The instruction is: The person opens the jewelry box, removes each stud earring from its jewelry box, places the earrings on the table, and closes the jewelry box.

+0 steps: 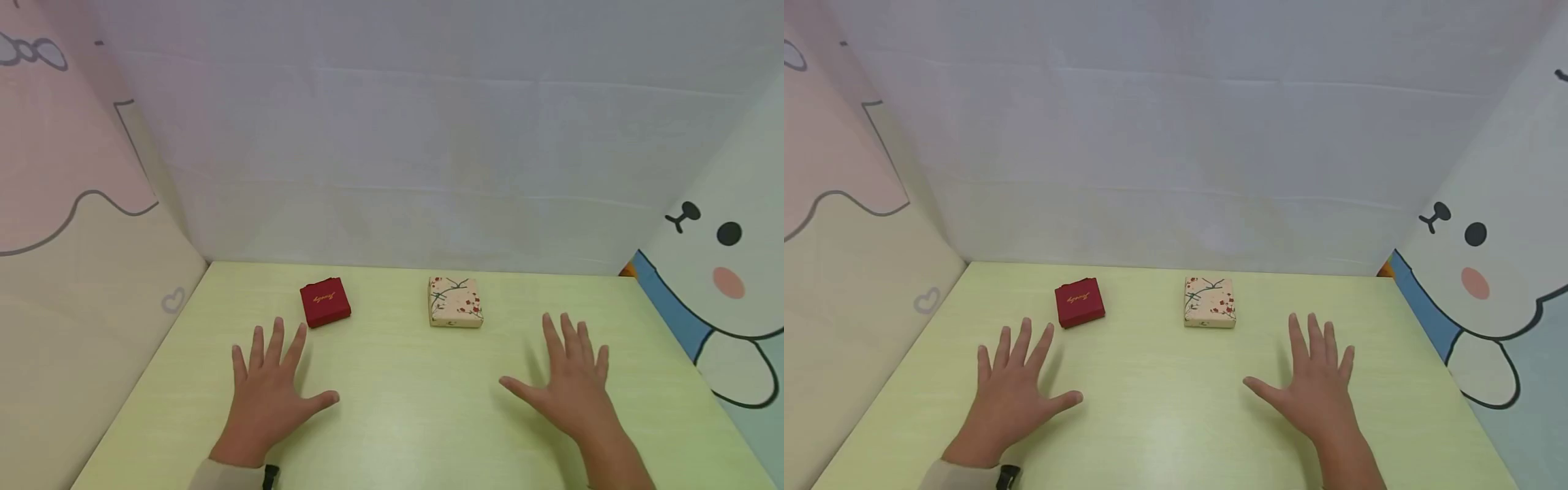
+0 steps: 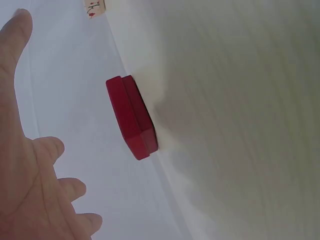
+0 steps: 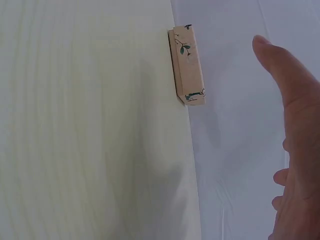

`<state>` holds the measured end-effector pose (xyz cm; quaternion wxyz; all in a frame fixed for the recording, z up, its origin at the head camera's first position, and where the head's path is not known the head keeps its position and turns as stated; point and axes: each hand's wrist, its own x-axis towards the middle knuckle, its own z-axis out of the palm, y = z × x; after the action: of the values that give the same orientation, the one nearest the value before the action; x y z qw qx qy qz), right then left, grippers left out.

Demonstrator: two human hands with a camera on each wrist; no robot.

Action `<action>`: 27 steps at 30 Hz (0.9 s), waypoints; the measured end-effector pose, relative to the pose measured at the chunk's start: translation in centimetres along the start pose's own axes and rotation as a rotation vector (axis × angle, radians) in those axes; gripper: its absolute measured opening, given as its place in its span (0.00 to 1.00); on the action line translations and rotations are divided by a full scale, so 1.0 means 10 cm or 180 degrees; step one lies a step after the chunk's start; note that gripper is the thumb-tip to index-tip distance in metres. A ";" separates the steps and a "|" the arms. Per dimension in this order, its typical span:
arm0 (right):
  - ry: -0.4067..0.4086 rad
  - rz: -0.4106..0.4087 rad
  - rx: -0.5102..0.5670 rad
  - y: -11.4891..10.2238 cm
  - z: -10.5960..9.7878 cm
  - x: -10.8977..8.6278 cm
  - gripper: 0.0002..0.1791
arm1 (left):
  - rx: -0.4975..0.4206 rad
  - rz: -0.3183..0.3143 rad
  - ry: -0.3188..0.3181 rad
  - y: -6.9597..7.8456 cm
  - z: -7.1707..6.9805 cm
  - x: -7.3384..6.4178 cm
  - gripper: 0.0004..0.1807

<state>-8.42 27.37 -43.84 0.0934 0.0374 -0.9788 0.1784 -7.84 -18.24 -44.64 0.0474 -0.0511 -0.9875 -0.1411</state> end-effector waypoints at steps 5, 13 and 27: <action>-0.0053 -0.0016 -0.0044 -0.01 0.02 0.05 0.72 | -0.0012 0.0105 0.0008 0.04 0.06 0.06 0.66; -0.0373 -0.0115 0.0199 -0.09 0.06 0.21 0.71 | -0.0281 0.0364 -0.0216 0.27 0.11 0.27 0.67; -0.0802 -0.0410 0.0037 -0.25 0.20 0.71 0.70 | -0.0417 0.0849 -0.0719 1.01 0.34 0.89 0.65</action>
<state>-15.42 24.09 -43.43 -0.0193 0.1228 -0.9773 0.1716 -15.78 -6.83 -44.19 -0.0490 -0.2002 -0.9597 -0.1909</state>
